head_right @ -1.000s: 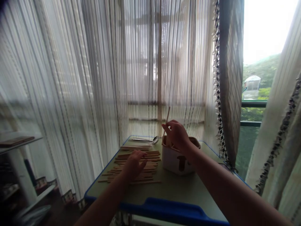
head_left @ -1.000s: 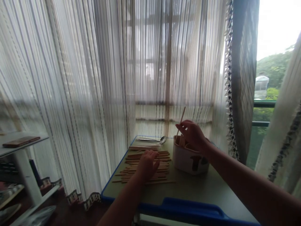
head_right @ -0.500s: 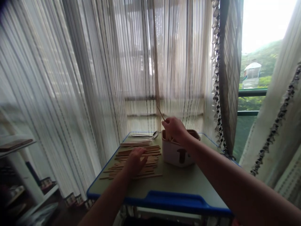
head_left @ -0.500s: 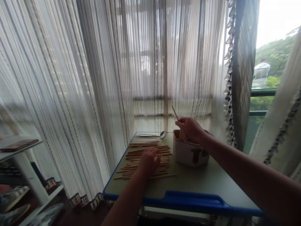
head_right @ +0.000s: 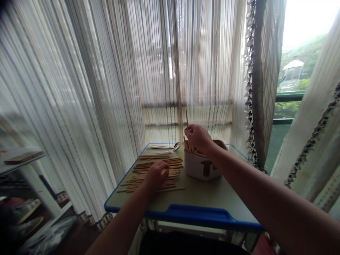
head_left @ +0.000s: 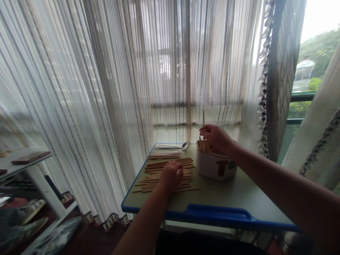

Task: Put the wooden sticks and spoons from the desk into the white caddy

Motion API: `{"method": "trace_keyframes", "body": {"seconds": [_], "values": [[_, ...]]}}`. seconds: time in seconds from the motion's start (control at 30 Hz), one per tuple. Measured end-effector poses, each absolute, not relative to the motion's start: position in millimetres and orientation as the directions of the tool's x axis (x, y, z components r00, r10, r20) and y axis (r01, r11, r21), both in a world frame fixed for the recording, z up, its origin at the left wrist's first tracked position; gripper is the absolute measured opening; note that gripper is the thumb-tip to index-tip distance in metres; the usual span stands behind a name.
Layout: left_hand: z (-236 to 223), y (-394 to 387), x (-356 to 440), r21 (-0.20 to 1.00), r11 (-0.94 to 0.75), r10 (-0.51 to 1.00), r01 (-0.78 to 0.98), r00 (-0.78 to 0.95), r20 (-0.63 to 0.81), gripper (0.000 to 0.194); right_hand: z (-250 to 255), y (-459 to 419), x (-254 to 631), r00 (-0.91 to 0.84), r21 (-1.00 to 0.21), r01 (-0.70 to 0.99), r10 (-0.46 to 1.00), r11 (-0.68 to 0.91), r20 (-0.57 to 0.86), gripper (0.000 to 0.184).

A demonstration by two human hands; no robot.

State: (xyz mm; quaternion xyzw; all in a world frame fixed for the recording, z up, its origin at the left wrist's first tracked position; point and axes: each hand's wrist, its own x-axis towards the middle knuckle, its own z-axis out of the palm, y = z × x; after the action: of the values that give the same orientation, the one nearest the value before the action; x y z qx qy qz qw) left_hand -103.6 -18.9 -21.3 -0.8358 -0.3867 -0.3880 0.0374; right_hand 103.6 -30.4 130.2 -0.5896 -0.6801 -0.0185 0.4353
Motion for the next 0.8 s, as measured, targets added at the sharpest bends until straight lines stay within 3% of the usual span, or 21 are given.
{"method": "trace_keyframes", "body": {"seconds": [0.23,0.43,0.57,0.67,0.8], "values": [[-20,-20,-103,0.288,-0.693,0.612,0.661,0.327,0.720,0.010,119,-33,107,-0.004,-0.408,0.866,0.821,0.288,0.570,0.020],[-19,-21,-103,0.289,-0.694,0.623,0.660,0.350,0.700,0.010,115,-53,108,0.119,-0.554,0.801,0.847,0.226,0.518,0.026],[-19,-21,-104,0.319,-0.686,0.631,0.654,0.317,0.708,0.011,101,-52,113,0.132,-0.648,0.676,0.807,0.351,0.575,0.046],[-20,-20,-104,0.347,-0.683,0.637,0.642,0.292,0.714,0.012,91,-44,118,0.034,-0.576,0.725,0.815,0.379,0.578,0.060],[-20,-21,-104,0.357,-0.679,0.638,0.641,0.275,0.719,0.012,87,-31,117,-0.069,-0.405,0.856,0.847,0.322,0.527,0.047]]}}
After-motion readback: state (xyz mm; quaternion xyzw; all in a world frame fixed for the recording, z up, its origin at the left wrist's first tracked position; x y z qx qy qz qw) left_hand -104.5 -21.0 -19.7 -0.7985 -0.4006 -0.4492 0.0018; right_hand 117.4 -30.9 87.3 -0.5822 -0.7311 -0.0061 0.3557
